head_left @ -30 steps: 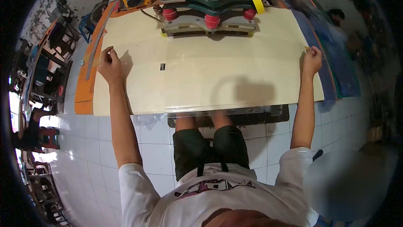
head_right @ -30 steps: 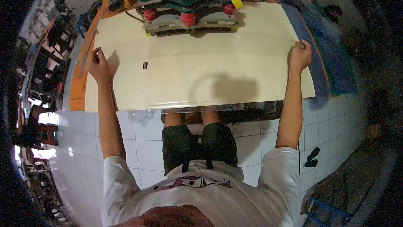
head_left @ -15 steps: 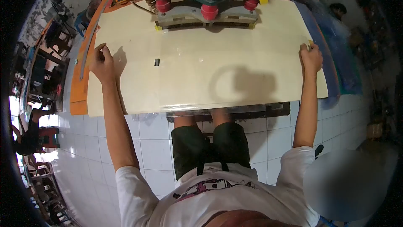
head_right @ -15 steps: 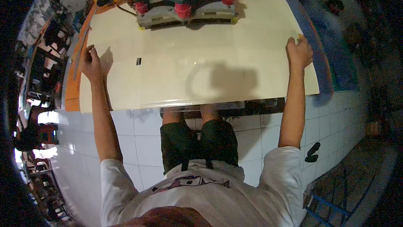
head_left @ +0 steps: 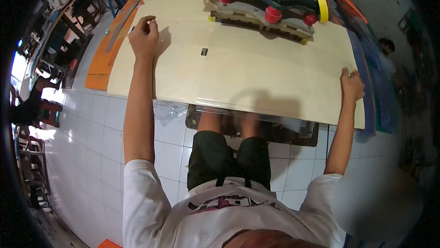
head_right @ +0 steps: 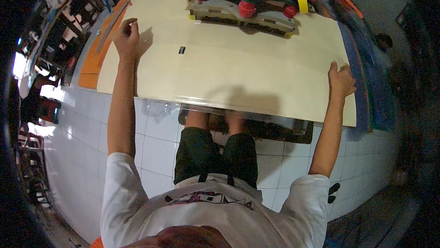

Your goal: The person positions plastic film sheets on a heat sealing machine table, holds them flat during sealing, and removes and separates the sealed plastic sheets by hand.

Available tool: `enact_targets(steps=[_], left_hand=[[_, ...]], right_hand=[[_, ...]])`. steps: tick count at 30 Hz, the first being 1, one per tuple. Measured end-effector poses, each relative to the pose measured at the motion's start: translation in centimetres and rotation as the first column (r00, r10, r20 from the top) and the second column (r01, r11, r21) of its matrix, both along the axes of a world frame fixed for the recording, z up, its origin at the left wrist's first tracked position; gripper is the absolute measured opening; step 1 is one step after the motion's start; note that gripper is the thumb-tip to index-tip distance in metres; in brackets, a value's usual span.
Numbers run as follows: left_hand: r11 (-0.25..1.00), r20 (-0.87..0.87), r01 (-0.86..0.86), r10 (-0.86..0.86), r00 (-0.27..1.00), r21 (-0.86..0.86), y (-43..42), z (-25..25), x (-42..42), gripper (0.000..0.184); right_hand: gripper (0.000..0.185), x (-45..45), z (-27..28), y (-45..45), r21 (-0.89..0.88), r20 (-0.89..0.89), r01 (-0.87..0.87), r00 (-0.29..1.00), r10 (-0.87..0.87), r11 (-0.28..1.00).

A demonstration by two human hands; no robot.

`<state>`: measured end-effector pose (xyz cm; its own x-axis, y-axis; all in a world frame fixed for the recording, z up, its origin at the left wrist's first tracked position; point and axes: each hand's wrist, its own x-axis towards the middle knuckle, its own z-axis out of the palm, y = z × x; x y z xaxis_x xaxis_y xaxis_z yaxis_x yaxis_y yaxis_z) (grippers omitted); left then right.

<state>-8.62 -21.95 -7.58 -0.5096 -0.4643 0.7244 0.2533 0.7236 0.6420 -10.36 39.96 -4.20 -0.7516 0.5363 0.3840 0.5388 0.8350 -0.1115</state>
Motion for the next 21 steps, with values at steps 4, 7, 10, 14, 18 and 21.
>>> enact_targets(steps=[4,7,10,14,18,21], left_hand=[[0.999,0.120,0.024,-0.019,0.993,-0.040,0.4,0.4,0.3,0.016],[0.997,0.144,0.054,-0.045,0.988,-0.055,0.6,0.3,0.2,0.016],[0.992,0.146,0.067,-0.052,0.988,-0.103,0.7,0.1,0.1,0.017],[0.973,0.235,0.110,-0.061,0.970,-0.202,0.7,0.2,0.3,0.023],[0.965,0.319,0.145,-0.069,0.945,-0.220,0.6,-0.1,0.3,0.028],[0.945,0.332,0.115,-0.007,0.943,-0.305,0.0,-0.8,-0.5,0.033]], right_hand=[[0.066,0.1,0.1,-0.4,0.055,0.006,-0.030,1.000,0.030,0.998],[0.066,0.3,0.1,-0.4,0.061,0.026,-0.058,0.998,0.057,0.996],[0.065,0.3,0.0,-0.4,0.067,0.036,-0.093,0.995,0.091,0.993],[0.065,0.0,-0.8,0.0,0.107,0.016,-0.126,0.992,0.125,0.986],[0.065,0.3,-0.6,-0.5,0.078,0.068,-0.113,0.992,0.107,0.991],[0.066,0.1,-0.6,-0.4,0.097,0.040,-0.065,0.997,0.061,0.993]])
